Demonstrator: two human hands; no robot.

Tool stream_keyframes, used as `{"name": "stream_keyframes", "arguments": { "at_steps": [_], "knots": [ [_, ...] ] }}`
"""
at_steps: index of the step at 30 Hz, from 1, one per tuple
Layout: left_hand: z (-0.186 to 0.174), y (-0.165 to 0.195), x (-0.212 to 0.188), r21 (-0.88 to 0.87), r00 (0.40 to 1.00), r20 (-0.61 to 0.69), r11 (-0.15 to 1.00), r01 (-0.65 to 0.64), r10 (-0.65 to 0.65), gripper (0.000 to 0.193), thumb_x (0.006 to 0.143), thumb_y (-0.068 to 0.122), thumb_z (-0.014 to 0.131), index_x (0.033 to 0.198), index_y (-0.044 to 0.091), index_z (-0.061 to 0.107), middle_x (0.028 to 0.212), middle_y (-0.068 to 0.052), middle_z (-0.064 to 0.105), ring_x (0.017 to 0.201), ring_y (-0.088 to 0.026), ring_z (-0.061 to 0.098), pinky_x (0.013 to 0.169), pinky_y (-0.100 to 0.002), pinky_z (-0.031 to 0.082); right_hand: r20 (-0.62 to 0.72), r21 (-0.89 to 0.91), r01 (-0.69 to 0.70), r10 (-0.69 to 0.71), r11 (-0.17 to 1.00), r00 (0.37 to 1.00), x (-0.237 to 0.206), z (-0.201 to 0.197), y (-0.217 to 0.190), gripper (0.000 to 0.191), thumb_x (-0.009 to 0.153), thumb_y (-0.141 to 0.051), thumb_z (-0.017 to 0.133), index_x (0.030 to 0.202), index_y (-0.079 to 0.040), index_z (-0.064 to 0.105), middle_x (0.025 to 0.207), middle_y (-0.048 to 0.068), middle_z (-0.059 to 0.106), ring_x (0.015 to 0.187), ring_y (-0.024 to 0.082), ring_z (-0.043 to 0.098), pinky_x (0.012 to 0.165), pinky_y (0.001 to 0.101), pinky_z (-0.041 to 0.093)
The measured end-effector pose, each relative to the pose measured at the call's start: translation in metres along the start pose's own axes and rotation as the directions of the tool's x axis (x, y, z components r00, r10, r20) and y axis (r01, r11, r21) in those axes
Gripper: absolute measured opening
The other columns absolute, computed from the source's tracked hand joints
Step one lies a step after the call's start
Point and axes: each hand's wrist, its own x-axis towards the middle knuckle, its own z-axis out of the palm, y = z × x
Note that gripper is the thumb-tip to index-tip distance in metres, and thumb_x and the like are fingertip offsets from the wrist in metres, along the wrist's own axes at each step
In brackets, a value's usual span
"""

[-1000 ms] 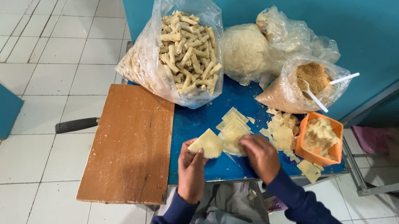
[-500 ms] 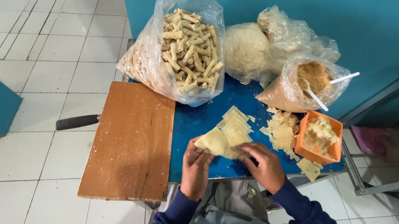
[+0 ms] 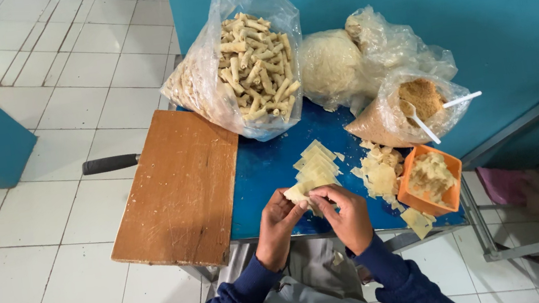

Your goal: The person sits at a small table and handles thin flat pastry sheets, stacking and folding them by hand. They scoop a brown granular filling from a plastic bag with a spoon onto the sheets and occasionally reach into a large bag of rolled tube-shaped snacks, arranging items on the table.

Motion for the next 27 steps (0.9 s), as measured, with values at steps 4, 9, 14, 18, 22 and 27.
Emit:
{"name": "stream_keyframes", "arguments": {
  "at_steps": [4,9,14,18,22,27],
  "knots": [
    [0.0,-0.008,0.003,0.168,0.999,-0.042,0.986,0.006,0.001,0.026,0.094,0.006,0.074,0.113,0.001,0.056,0.104,-0.003,0.069,0.097,-0.008,0.065,0.082,-0.024,0.053,0.138,0.129,-0.311,0.294,0.942,0.946,-0.003,0.001,0.023,0.018,0.099,-0.016,0.067,0.106,-0.003,0.077,0.086,0.007,0.077,0.071,0.01,0.065,0.064,0.0271,0.052],
    [-0.006,-0.017,0.004,0.352,0.996,-0.084,0.936,-0.003,0.034,0.02,0.096,0.006,0.074,0.106,0.0,0.059,0.09,-0.001,0.065,0.08,-0.004,0.058,0.065,-0.023,0.048,0.198,0.428,-0.349,0.29,0.834,0.936,-0.016,0.01,0.049,0.019,0.1,-0.013,0.065,0.106,0.002,0.075,0.094,0.001,0.074,0.084,0.005,0.063,0.075,0.0222,0.052],
    [-0.007,-0.011,0.005,0.314,0.996,-0.084,0.949,0.018,0.009,0.015,0.099,0.008,0.071,0.103,0.0,0.059,0.088,0.0,0.063,0.079,-0.003,0.056,0.065,-0.023,0.047,0.248,0.634,-0.447,0.382,0.631,0.89,-0.019,0.017,0.07,0.017,0.1,-0.009,0.064,0.107,0.003,0.074,0.096,0.0,0.071,0.086,0.005,0.06,0.077,0.0215,0.05],
    [0.001,-0.001,0.002,0.368,0.993,-0.111,0.93,0.017,0.026,0.014,0.095,0.008,0.072,0.099,0.0,0.061,0.081,0.0,0.067,0.071,-0.002,0.06,0.057,-0.023,0.048,0.254,0.579,-0.453,0.377,0.678,0.89,-0.026,0.02,0.071,0.016,0.097,-0.007,0.067,0.109,0.003,0.074,0.091,-0.001,0.069,0.081,0.005,0.058,0.073,0.0222,0.048],
    [0.007,0.005,0.003,0.613,0.985,-0.135,0.79,-0.001,0.106,0.018,0.093,0.007,0.074,0.086,-0.001,0.06,0.07,-0.003,0.057,0.064,-0.002,0.048,0.052,-0.026,0.04,0.201,0.599,-0.398,0.35,0.695,0.915,-0.023,0.017,0.06,0.013,0.1,-0.008,0.068,0.105,0.003,0.071,0.087,-0.001,0.066,0.079,0.005,0.056,0.072,0.0223,0.048],
    [0.008,0.01,0.003,0.739,0.962,-0.076,0.662,-0.122,0.263,0.027,0.092,0.006,0.074,0.078,-0.004,0.053,0.066,-0.009,0.039,0.063,-0.009,0.032,0.051,-0.033,0.033,0.178,0.547,-0.417,0.385,0.726,0.906,-0.018,0.011,0.04,0.015,0.099,-0.012,0.063,0.103,0.0,0.072,0.085,-0.003,0.067,0.076,0.004,0.058,0.068,0.0214,0.049]
  ]
}}
